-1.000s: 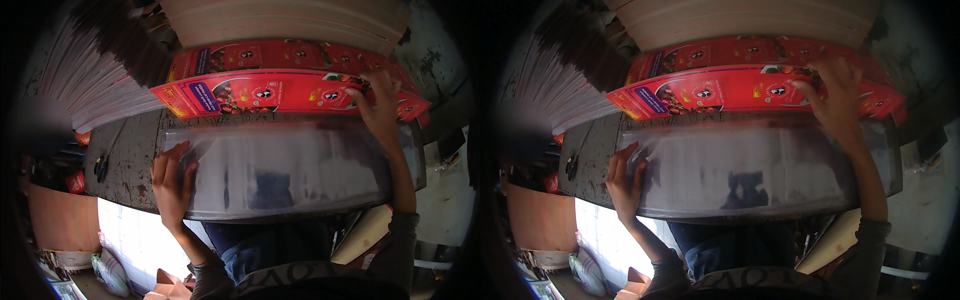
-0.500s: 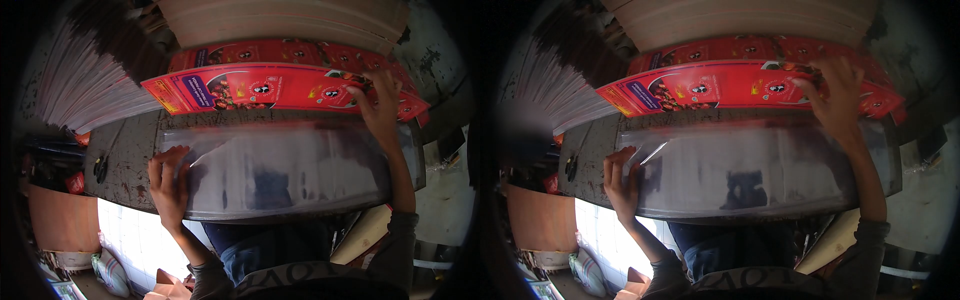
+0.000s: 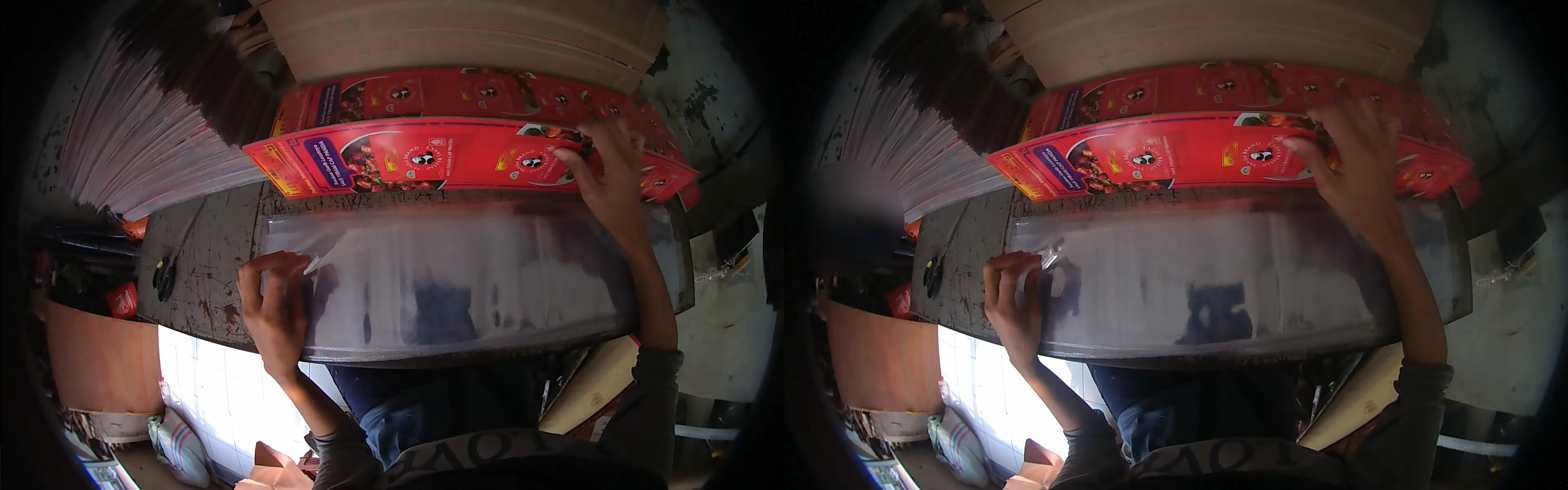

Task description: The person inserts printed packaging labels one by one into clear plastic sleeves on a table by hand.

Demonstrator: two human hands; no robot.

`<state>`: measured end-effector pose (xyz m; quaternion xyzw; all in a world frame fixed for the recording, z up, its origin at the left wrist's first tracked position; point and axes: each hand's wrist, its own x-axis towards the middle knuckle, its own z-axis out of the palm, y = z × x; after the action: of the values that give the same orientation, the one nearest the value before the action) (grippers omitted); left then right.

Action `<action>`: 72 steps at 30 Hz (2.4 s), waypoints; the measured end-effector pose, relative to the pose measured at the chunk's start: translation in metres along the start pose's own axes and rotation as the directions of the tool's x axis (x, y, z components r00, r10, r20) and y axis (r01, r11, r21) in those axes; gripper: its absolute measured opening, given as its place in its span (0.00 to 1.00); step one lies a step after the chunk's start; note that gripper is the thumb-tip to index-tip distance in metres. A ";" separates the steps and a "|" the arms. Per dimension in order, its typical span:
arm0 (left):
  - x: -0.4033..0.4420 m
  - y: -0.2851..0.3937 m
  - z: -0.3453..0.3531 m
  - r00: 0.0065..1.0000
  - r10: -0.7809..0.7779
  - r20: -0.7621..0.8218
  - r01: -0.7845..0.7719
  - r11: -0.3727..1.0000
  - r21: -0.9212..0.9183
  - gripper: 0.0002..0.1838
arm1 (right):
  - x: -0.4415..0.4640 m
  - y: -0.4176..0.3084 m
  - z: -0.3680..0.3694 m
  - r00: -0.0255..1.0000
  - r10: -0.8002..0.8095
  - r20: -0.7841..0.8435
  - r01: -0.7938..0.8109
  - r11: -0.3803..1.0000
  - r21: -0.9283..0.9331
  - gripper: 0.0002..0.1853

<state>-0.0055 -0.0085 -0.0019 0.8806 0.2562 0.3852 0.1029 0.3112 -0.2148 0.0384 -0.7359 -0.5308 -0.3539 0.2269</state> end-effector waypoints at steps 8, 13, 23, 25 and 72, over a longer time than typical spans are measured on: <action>0.008 0.004 0.003 0.995 0.031 0.099 -0.047 0.986 0.159 0.17 | 0.002 -0.002 0.001 0.999 0.020 0.032 -0.019 1.000 -0.013 0.17; 0.007 0.000 -0.001 0.990 -0.009 0.141 -0.003 0.996 0.087 0.18 | 0.002 -0.001 0.002 0.999 0.003 0.035 -0.002 1.000 -0.016 0.17; 0.004 0.003 0.002 1.000 0.024 -0.011 -0.022 0.984 0.177 0.18 | 0.005 -0.001 -0.007 0.984 0.147 0.098 -0.160 0.978 0.136 0.16; 0.004 0.002 0.002 0.998 0.059 -0.021 -0.054 0.979 0.197 0.17 | 0.009 -0.002 -0.010 0.978 0.196 0.075 -0.206 0.964 0.170 0.15; 0.001 -0.005 0.003 0.969 0.232 -0.090 -0.178 0.899 0.401 0.16 | 0.102 -0.132 0.011 0.972 -0.178 0.157 0.063 0.831 0.553 0.08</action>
<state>-0.0051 -0.0038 -0.0050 0.8771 0.2399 0.3941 -0.1333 0.2093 -0.1001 0.1036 -0.6380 -0.6749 -0.1259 0.3488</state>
